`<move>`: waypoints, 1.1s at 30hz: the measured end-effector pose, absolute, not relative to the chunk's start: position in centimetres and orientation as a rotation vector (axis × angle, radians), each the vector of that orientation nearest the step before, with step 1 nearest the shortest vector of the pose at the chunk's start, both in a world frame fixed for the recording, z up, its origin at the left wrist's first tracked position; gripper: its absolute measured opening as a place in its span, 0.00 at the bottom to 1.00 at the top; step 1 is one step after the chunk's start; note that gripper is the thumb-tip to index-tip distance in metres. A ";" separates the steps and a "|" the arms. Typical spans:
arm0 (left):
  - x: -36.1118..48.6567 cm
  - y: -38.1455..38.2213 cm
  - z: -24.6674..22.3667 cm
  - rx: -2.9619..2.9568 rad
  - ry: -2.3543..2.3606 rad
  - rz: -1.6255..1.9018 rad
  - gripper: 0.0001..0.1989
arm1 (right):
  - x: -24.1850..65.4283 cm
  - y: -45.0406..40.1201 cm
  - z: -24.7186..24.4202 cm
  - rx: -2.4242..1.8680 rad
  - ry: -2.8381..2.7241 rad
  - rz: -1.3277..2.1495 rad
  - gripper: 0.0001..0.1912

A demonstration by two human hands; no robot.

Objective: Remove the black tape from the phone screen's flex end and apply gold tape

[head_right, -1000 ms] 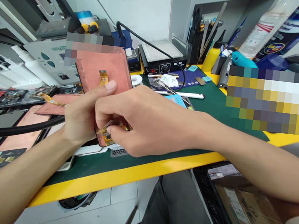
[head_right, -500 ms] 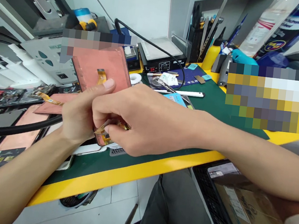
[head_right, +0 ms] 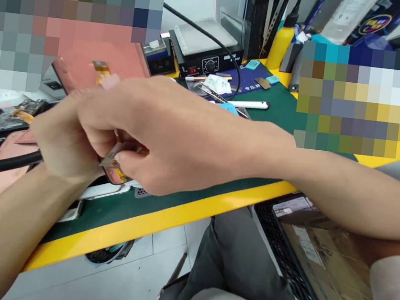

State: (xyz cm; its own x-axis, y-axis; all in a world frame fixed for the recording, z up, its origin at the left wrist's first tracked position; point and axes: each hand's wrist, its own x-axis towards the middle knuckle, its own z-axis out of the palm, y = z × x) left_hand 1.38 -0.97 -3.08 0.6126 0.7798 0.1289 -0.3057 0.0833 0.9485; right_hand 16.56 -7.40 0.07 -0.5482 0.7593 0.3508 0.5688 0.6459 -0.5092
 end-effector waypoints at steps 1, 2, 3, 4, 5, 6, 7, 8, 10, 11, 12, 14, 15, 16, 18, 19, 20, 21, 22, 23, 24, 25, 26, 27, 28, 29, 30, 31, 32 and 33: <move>1.3 -0.9 -3.2 1.225 0.482 0.848 0.26 | 16.5 -7.4 0.1 -1.038 -2.313 0.461 0.11; 1.1 -0.9 -3.3 1.214 0.483 0.842 0.26 | 16.5 -7.4 0.1 -1.045 -2.312 0.465 0.11; 1.0 -0.8 -3.5 1.208 0.475 0.838 0.25 | 16.5 -7.4 0.1 -1.049 -2.311 0.469 0.11; 0.9 -0.8 -3.6 1.212 0.458 0.838 0.24 | 16.5 -7.4 0.1 -1.052 -2.310 0.470 0.10; 0.9 -0.8 -3.8 1.222 0.439 0.848 0.22 | 16.5 -7.4 0.1 -1.051 -2.309 0.469 0.10; 0.9 -0.7 -3.8 1.239 0.427 0.875 0.21 | 16.5 -7.4 0.0 -1.048 -2.310 0.464 0.10; 0.9 -0.7 -3.8 1.259 0.426 0.913 0.20 | 16.6 -7.3 0.0 -1.047 -2.310 0.460 0.10; 0.9 -0.7 -3.8 1.278 0.441 0.969 0.21 | 16.6 -7.3 0.0 -1.040 -2.310 0.457 0.10; 1.0 -0.8 -3.6 1.314 0.480 1.069 0.23 | 16.6 -7.2 0.0 -1.024 -2.310 0.454 0.10; 1.1 -0.9 -3.5 1.328 0.494 1.102 0.25 | 16.6 -7.2 -0.1 -1.019 -2.311 0.456 0.11; 1.1 -0.9 -3.4 1.338 0.497 1.123 0.26 | 16.7 -7.2 -0.1 -1.019 -2.307 0.460 0.11; 1.0 -1.0 -3.4 1.348 0.498 1.128 0.27 | 16.7 -7.3 -0.1 -1.028 -2.303 0.470 0.11; 1.0 -0.9 -3.4 1.349 0.500 1.122 0.28 | 16.7 -7.3 -0.1 -1.037 -2.304 0.471 0.11; 0.9 -0.9 -3.5 1.352 0.500 1.121 0.28 | 16.7 -7.3 -0.1 -1.043 -2.305 0.469 0.11; 0.9 -0.8 -3.6 1.347 0.497 1.116 0.27 | 16.7 -7.3 -0.1 -1.054 -2.309 0.458 0.11; 0.9 -0.8 -3.7 1.339 0.492 1.109 0.26 | 16.7 -7.3 -0.1 -1.059 -2.312 0.454 0.11; 1.0 -0.7 -3.6 1.329 0.481 1.099 0.26 | 16.6 -7.3 -0.1 -1.065 -2.314 0.453 0.11; 1.0 -0.7 -3.6 1.323 0.472 1.078 0.26 | 16.6 -7.3 -0.1 -1.066 -2.314 0.453 0.10; 1.1 -0.7 -3.5 1.318 0.469 1.062 0.26 | 16.6 -7.3 -0.1 -1.063 -2.313 0.454 0.10; 1.2 -0.8 -3.3 1.320 0.473 1.042 0.27 | 16.6 -7.3 -0.1 -1.056 -2.315 0.458 0.10; 1.3 -0.8 -3.2 1.325 0.483 1.032 0.27 | 16.6 -7.3 -0.1 -1.051 -2.317 0.464 0.10; 1.4 -0.9 -3.1 1.328 0.496 1.032 0.27 | 16.6 -7.3 0.0 -1.049 -2.318 0.468 0.10; 1.4 -1.0 -3.0 1.328 0.506 1.036 0.28 | 16.6 -7.3 0.0 -1.049 -2.319 0.469 0.09; 1.4 -1.0 -3.0 1.321 0.510 1.045 0.28 | 16.6 -7.3 0.0 -1.052 -2.321 0.470 0.09; 1.4 -1.1 -3.0 1.313 0.508 1.052 0.28 | 16.6 -7.3 0.0 -1.057 -2.322 0.471 0.10; 1.3 -1.1 -3.1 1.310 0.506 1.050 0.28 | 16.6 -7.3 0.0 -1.057 -2.319 0.469 0.09; 1.3 -1.1 -3.2 1.309 0.507 1.051 0.28 | 16.7 -7.3 0.0 -1.058 -2.317 0.465 0.09; 1.2 -1.1 -3.3 1.314 0.512 1.053 0.28 | 16.7 -7.3 0.0 -1.057 -2.316 0.459 0.09; 1.2 -1.0 -3.4 1.323 0.524 1.060 0.27 | 16.7 -7.3 0.0 -1.055 -2.317 0.454 0.09; 1.2 -1.0 -3.5 1.330 0.536 1.078 0.27 | 16.7 -7.3 0.0 -1.053 -2.321 0.447 0.09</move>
